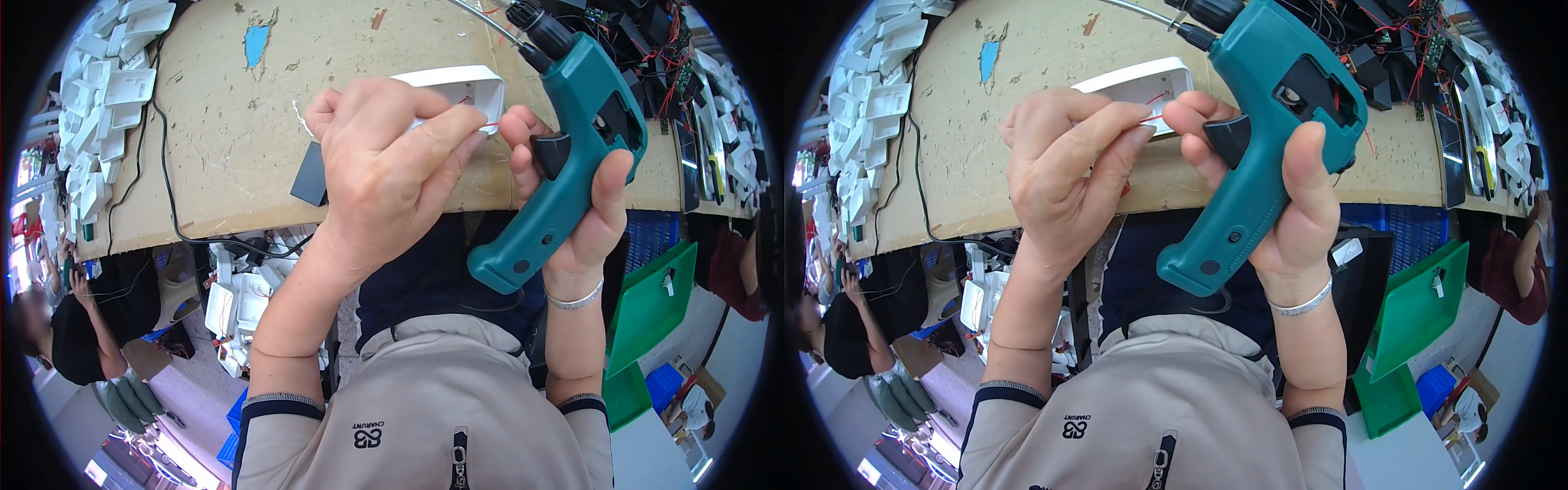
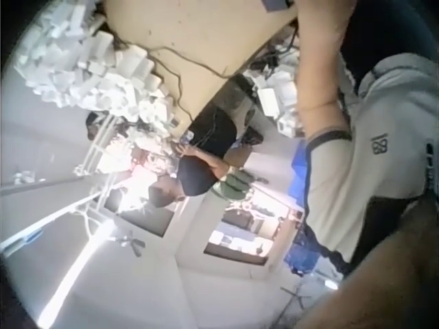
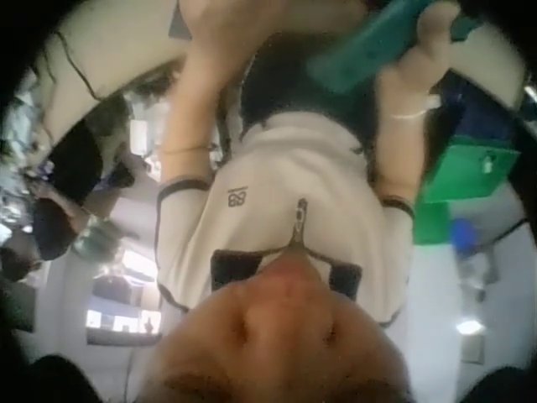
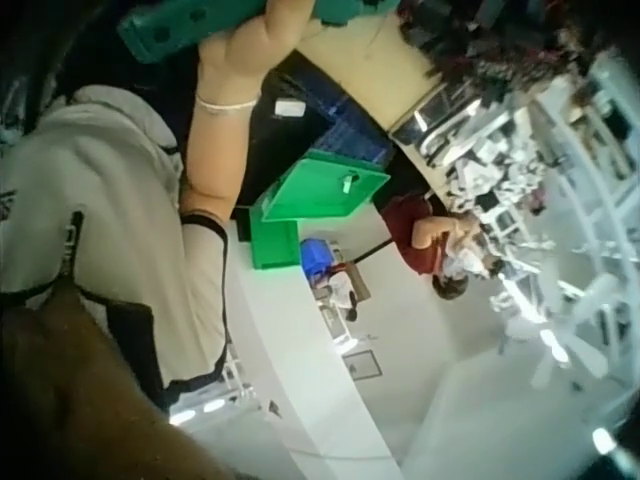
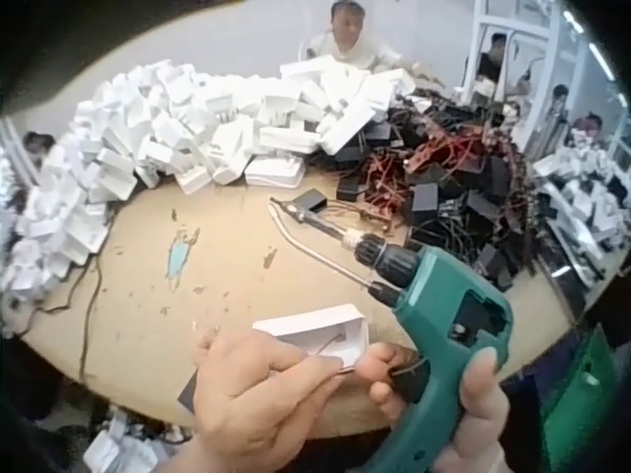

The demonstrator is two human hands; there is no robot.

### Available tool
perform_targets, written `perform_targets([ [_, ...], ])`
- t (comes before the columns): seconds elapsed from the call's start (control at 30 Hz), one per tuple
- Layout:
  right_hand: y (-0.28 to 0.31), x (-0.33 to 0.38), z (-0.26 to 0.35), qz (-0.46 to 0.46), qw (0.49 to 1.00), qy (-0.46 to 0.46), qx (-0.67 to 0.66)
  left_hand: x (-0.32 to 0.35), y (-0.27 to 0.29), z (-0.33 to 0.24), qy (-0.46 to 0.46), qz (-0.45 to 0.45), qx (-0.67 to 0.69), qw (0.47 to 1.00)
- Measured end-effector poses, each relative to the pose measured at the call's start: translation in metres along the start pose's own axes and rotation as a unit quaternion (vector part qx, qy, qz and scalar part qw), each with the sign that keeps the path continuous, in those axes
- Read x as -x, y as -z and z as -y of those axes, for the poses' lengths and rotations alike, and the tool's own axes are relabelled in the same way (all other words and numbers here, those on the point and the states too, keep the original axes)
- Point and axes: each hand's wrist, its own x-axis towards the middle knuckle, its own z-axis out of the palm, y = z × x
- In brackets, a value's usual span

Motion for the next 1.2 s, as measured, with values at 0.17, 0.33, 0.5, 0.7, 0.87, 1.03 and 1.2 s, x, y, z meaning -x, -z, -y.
perform_targets([
  [0.17, 0.004, 0.001, 0.001, -0.033, 0.998, -0.004, 0.052, -0.002, -0.001, 0.000, -0.010, 0.013, -0.030, 0.999],
  [0.33, 0.006, 0.009, -0.001, -0.034, 0.993, 0.017, 0.112, -0.005, -0.001, 0.002, 0.031, -0.020, -0.081, 0.996],
  [0.5, -0.001, 0.008, -0.014, -0.085, 0.987, 0.025, 0.137, -0.007, -0.005, 0.005, 0.071, 0.016, -0.086, 0.994],
  [0.7, 0.000, 0.008, -0.014, -0.083, 0.987, 0.020, 0.139, -0.004, -0.014, 0.011, 0.071, 0.009, -0.061, 0.996],
  [0.87, 0.003, 0.025, 0.000, -0.069, 0.974, 0.027, 0.214, -0.005, -0.018, 0.011, 0.062, -0.004, -0.081, 0.995],
  [1.03, 0.000, 0.059, 0.014, -0.118, 0.951, 0.055, 0.280, -0.002, -0.028, 0.016, 0.059, -0.032, -0.071, 0.995],
  [1.2, -0.008, 0.091, 0.024, -0.125, 0.914, 0.045, 0.384, -0.004, -0.029, 0.016, 0.057, -0.034, -0.065, 0.996],
])
